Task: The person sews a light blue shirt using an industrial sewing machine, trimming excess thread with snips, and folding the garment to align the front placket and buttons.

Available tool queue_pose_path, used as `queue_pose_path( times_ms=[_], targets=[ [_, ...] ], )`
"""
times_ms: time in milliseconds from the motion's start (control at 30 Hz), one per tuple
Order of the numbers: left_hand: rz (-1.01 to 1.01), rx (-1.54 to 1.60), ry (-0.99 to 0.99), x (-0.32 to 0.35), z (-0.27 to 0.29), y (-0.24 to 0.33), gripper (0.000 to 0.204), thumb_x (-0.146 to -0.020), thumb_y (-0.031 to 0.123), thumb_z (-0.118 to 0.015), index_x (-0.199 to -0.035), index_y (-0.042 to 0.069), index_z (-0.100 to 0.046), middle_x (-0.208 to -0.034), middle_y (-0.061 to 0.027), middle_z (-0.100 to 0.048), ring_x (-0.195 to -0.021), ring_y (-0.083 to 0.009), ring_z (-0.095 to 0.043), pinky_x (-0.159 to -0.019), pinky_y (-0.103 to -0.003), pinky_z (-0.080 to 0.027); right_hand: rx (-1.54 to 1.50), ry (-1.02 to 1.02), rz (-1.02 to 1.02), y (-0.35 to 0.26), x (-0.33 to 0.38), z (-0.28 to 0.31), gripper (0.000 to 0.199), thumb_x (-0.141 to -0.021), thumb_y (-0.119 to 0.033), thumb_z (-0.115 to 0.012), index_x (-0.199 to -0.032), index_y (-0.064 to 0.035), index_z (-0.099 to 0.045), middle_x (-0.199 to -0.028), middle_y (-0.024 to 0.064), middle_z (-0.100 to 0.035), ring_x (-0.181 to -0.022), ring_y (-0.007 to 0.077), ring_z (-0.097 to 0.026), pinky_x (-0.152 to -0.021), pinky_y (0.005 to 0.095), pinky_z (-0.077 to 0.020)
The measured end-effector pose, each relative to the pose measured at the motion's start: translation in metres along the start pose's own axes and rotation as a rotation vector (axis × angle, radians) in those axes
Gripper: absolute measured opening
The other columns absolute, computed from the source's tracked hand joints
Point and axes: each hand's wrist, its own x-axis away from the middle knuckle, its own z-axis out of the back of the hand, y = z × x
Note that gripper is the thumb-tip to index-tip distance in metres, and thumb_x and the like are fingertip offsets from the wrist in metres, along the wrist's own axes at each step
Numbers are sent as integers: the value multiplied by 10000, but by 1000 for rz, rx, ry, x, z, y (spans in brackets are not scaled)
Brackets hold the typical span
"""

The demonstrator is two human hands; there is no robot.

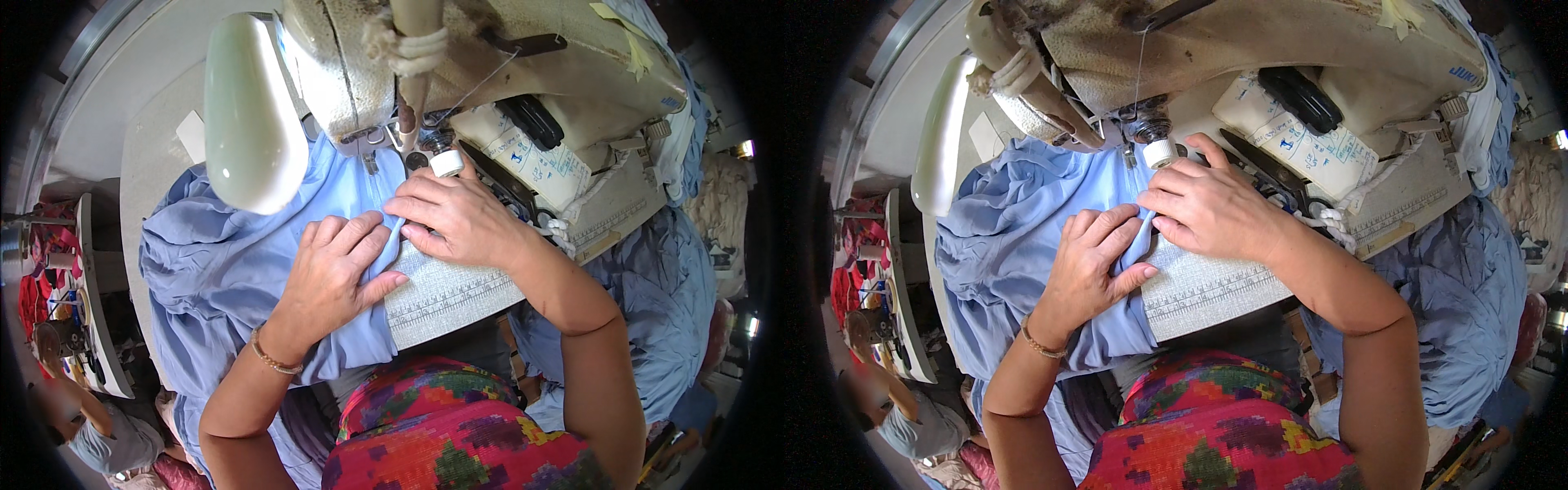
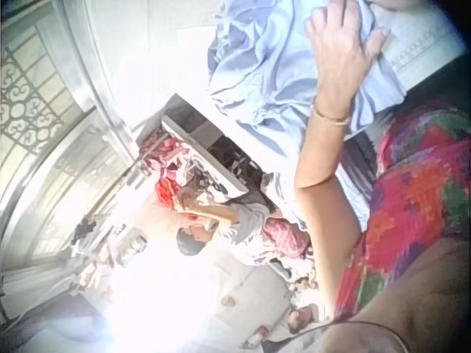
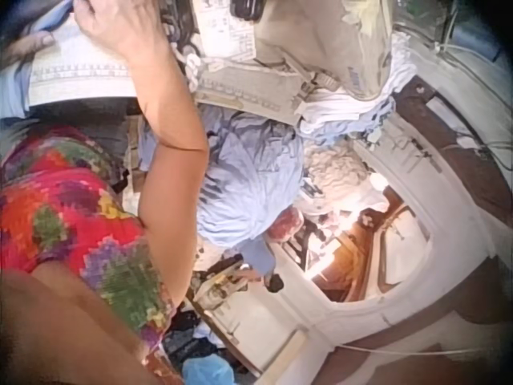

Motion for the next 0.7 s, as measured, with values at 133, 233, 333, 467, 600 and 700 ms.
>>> queue_pose_path(
  times_ms=[133,233,333,467,600,700],
  targets=[
    [-1,3,-3,0,1,1,497,-751,399,-672,-1083,38,-596,-1127,-72,-570,-876,-242,-490,-778,-361,-377,-8,-9,24,3,0,0,160,-782,-195,-625,-904,-97,-658,-927,25,-612,-941,191,-562,-1030,473,-257],
    [-3,5,-8,0,3,1,492,-754,400,-670,-1079,38,-594,-1123,-68,-569,-878,-238,-489,-777,-359,-375,-70,-10,0,4,-1,3,155,-801,-201,-613,-905,-93,-648,-877,35,-619,-898,206,-577,-1026,465,-262],
    [-9,7,2,0,2,1,484,-758,400,-666,-1073,40,-591,-1118,-66,-568,-880,-236,-489,-776,-359,-375,-134,19,-86,10,-4,-4,143,-831,-212,-596,-900,-94,-638,-818,46,-621,-847,221,-591,-1020,458,-267],
    [-19,0,14,1,2,1,476,-762,401,-662,-1068,43,-590,-1106,-66,-566,-880,-237,-489,-776,-358,-374,-105,28,-98,7,-13,-8,124,-851,-203,-578,-903,-104,-633,-776,54,-614,-820,224,-605,-1004,468,-286],
    [-16,0,16,1,1,1,476,-765,407,-655,-1063,42,-592,-1080,-66,-563,-877,-239,-484,-772,-359,-373,72,-10,19,4,-17,-9,123,-779,-144,-626,-884,-80,-626,-776,53,-556,-791,231,-565,-743,366,-451],
    [-18,2,18,2,1,1,476,-768,411,-649,-1064,43,-594,-1067,-66,-562,-874,-240,-481,-770,-359,-373,200,26,140,2,-19,-9,122,-724,-120,-637,-837,-90,-605,-752,39,-521,-766,213,-550,-715,347,-480]
  ],
)
